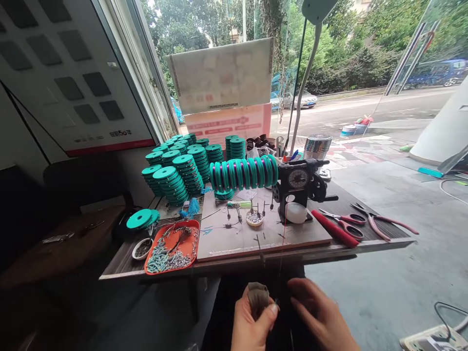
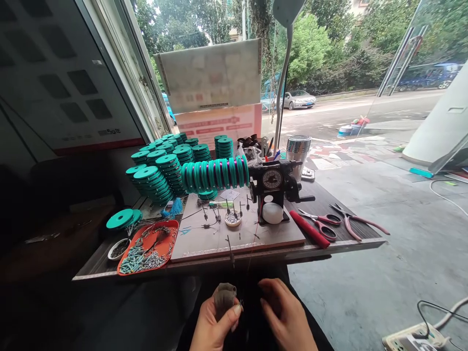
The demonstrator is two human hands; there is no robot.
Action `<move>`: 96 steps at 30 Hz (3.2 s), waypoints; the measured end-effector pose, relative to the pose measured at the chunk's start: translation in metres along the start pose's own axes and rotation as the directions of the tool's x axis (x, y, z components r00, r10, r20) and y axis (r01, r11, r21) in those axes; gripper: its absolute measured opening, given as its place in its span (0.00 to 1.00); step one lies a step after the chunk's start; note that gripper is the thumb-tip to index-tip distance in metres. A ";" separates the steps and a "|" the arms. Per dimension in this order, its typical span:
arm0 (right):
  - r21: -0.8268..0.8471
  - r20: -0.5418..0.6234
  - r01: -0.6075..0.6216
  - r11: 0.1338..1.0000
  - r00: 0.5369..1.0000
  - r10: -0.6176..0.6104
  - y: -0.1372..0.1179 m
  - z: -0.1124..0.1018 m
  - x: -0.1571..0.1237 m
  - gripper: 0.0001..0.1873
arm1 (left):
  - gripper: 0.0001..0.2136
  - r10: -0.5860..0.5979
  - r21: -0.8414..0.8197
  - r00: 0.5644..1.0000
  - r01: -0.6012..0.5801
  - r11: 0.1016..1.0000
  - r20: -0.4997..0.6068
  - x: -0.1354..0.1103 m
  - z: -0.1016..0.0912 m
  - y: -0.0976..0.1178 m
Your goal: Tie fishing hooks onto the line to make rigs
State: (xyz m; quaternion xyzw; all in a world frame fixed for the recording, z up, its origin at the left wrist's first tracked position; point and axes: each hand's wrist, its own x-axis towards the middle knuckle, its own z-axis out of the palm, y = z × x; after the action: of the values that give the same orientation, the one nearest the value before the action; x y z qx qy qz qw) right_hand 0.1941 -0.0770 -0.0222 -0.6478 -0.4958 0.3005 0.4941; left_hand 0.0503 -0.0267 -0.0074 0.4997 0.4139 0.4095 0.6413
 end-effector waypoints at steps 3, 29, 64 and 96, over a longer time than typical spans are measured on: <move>-0.056 -0.080 0.180 0.982 0.980 -0.184 -0.010 -0.004 -0.006 0.07 | 0.10 0.077 0.078 0.996 -0.074 0.994 -0.043 -0.001 -0.001 -0.003; 0.506 0.387 -0.148 0.850 0.919 -0.070 -0.031 -0.017 0.002 0.15 | 0.11 0.020 0.099 0.995 -0.030 0.995 0.100 -0.001 -0.007 0.020; -0.113 0.885 0.897 0.427 0.286 -0.366 -0.119 0.002 0.081 0.07 | 0.15 0.059 0.027 0.997 -0.058 0.998 -0.050 -0.006 -0.009 0.040; -0.343 0.691 0.513 0.787 0.706 -0.159 -0.120 0.026 0.100 0.07 | 0.08 0.697 0.636 0.715 -0.512 0.578 -0.058 0.000 -0.017 0.038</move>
State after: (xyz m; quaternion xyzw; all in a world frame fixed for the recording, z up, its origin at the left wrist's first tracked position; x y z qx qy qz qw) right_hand 0.1625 0.0283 0.0922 -0.5100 -0.8060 0.2564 0.1567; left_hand 0.0300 -0.0150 0.0270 0.7121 0.4117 0.5304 0.2051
